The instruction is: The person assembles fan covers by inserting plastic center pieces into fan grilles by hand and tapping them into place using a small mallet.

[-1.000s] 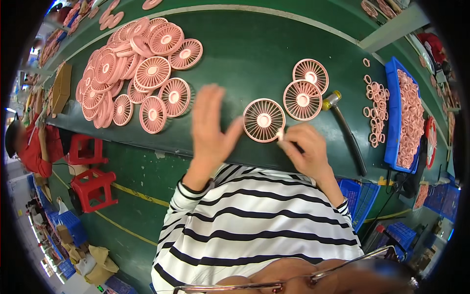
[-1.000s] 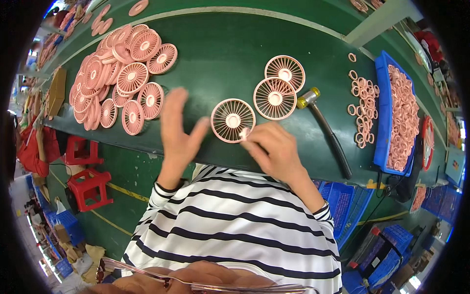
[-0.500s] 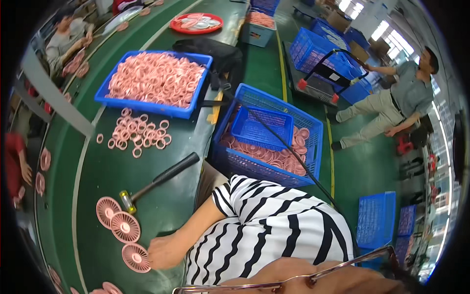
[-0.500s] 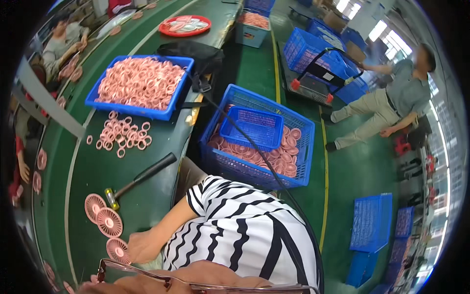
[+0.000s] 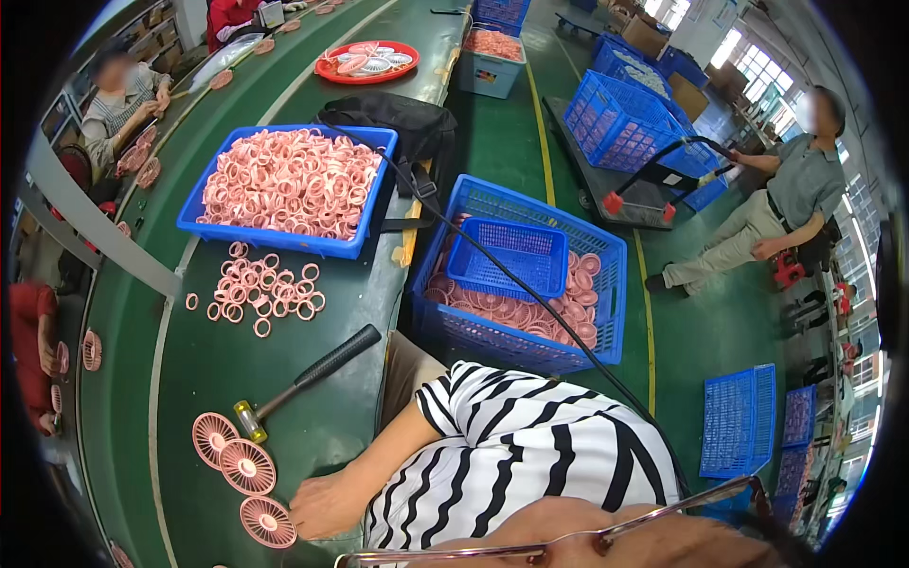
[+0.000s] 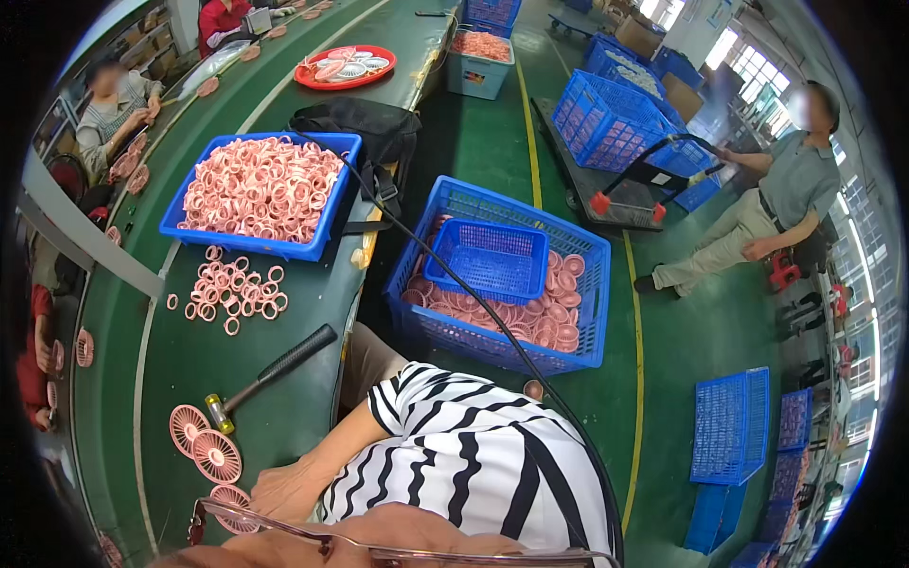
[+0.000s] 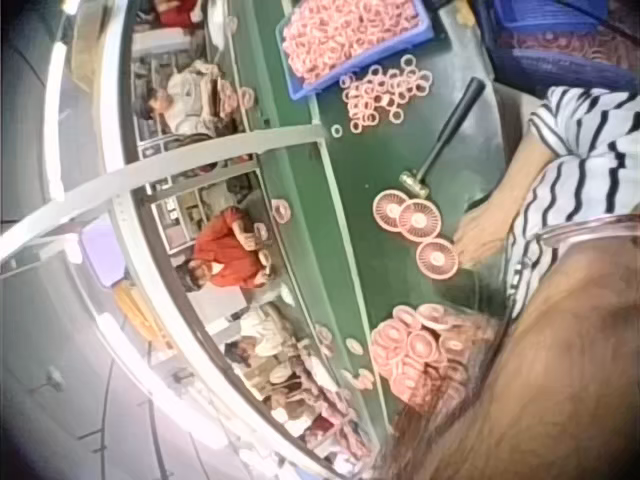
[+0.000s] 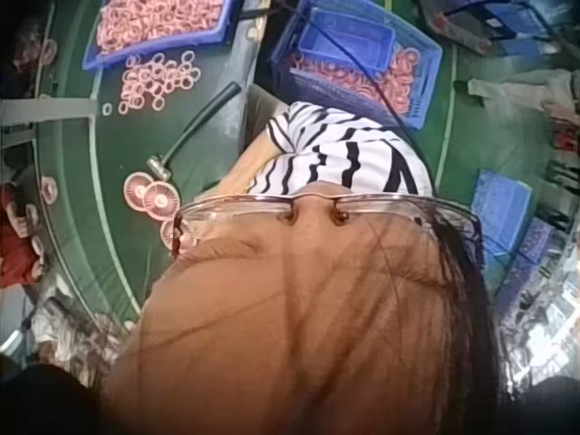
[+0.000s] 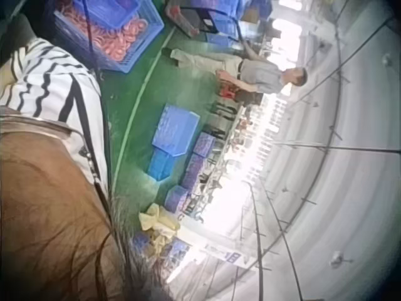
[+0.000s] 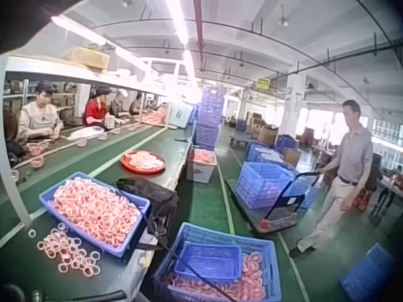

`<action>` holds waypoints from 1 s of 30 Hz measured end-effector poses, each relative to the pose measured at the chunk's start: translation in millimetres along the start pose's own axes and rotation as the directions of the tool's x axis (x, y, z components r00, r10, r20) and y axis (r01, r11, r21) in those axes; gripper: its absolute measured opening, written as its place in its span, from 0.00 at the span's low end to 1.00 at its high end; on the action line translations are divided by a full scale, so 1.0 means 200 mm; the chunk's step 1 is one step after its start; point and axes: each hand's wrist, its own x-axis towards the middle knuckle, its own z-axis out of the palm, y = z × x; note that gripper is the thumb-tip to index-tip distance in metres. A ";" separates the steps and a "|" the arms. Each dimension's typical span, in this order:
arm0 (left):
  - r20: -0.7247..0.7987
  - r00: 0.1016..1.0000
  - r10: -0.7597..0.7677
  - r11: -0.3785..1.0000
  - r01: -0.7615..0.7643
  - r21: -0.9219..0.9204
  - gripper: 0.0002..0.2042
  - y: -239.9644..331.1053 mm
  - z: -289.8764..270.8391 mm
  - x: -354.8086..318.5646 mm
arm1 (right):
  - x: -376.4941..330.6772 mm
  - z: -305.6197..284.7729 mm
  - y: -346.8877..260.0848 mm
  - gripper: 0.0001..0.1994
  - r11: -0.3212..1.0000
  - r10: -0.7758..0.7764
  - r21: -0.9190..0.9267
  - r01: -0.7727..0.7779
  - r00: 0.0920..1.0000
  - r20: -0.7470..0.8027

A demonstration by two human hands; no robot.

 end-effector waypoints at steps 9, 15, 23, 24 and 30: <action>-0.367 0.902 -0.226 0.974 0.203 -0.100 0.22 -0.02 -0.68 -0.35 | 0.00 -0.08 0.03 0.06 0.999 -0.005 -0.035 -0.009 0.922 -0.388; -0.250 0.948 -0.199 0.979 0.203 -0.008 0.18 0.32 -0.63 -0.43 | 0.01 -0.27 -0.08 0.10 0.989 -0.127 -0.003 0.145 0.860 -0.493; -0.069 0.939 -0.336 0.847 0.269 -0.459 0.19 0.42 -0.56 -0.45 | 0.06 -0.25 -0.11 0.10 0.973 -0.232 -0.102 0.209 0.874 -0.426; -0.056 0.948 -0.315 0.867 0.263 -0.423 0.19 0.42 -0.56 -0.46 | 0.06 -0.24 -0.11 0.10 0.974 -0.227 -0.101 0.203 0.878 -0.422; -0.118 0.973 -0.198 0.934 0.151 -0.323 0.18 0.44 -0.55 -0.50 | 0.07 -0.21 -0.15 0.08 0.984 -0.176 -0.105 0.144 0.885 -0.431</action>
